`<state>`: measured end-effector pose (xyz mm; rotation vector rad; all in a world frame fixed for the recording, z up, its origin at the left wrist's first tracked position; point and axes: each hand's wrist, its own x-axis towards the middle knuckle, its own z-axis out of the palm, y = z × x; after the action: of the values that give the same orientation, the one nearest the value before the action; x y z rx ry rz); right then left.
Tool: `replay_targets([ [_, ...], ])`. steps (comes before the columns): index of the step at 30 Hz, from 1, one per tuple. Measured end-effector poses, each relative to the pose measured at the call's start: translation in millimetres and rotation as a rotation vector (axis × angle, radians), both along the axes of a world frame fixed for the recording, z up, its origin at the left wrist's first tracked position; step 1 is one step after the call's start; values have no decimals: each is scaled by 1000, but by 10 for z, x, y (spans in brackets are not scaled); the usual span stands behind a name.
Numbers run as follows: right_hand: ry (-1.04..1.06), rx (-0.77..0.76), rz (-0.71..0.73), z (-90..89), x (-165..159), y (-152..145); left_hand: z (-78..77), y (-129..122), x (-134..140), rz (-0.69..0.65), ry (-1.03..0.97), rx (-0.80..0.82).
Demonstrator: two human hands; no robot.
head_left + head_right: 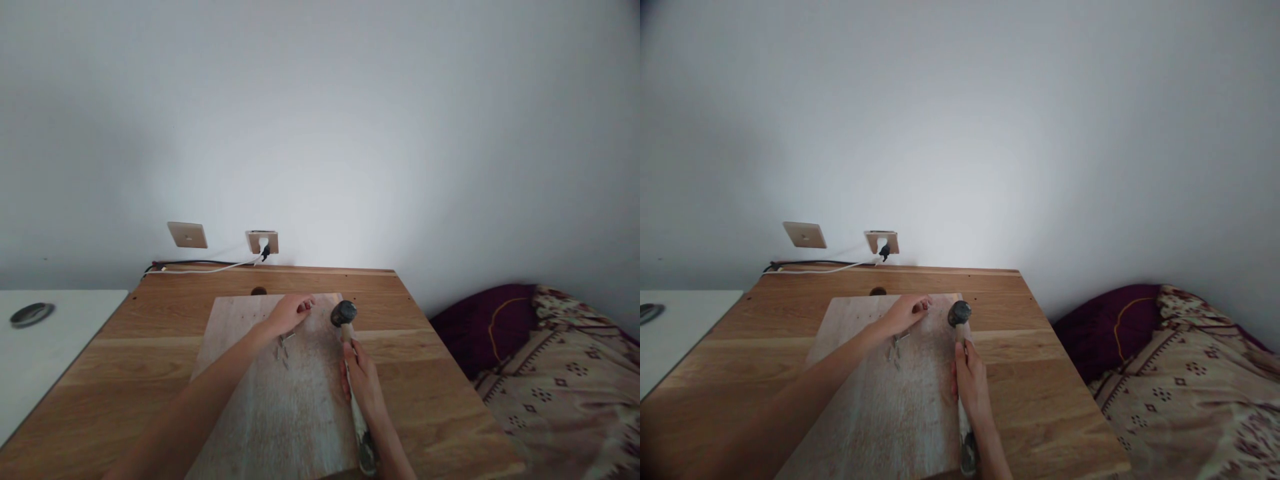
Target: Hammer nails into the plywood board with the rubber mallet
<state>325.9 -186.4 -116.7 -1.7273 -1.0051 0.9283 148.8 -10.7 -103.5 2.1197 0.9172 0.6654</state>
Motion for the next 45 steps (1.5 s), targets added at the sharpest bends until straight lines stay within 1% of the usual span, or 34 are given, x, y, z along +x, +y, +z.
replay_targets([
  [4, 51, 3, -13, 16, -14, -5, -67, -40, 10, -1, 8, 51],
  [12, 72, 11, -17, 4, -12, -6, -85, -90, 0, 38, 78, 159],
  [17, 82, 3, -30, 25, -29, -18, -106, -91, 11, 43, 77, 158],
  [22, 68, 26, 5, 145, -102, 12, -137, -90, 2, 71, 1, 82],
  [27, 26, 56, 151, 302, -226, 161, -185, -85, -7, 66, -60, 40],
  [30, -21, 25, 179, 379, -306, 237, -191, -61, -11, 40, -79, 8],
  [33, -43, 15, 165, 412, -360, 258, -118, -36, -83, 33, -93, -27],
  [35, -41, 17, 164, 395, -376, 249, -19, -48, -185, 53, -54, 30],
  [37, -29, 12, 166, 350, -381, 234, 96, -99, -303, 4, 74, 120],
  [39, -2, 11, 160, 293, -386, 215, 193, -188, -397, -114, 268, 186],
  [41, 39, 13, 142, 251, -394, 190, 247, -294, -438, -200, 443, 240],
  [43, 76, 20, 131, 240, -405, 157, 259, -384, -430, -217, 510, 301],
  [45, 98, 20, 127, 260, -410, 119, 249, -426, -397, -219, 495, 341],
])
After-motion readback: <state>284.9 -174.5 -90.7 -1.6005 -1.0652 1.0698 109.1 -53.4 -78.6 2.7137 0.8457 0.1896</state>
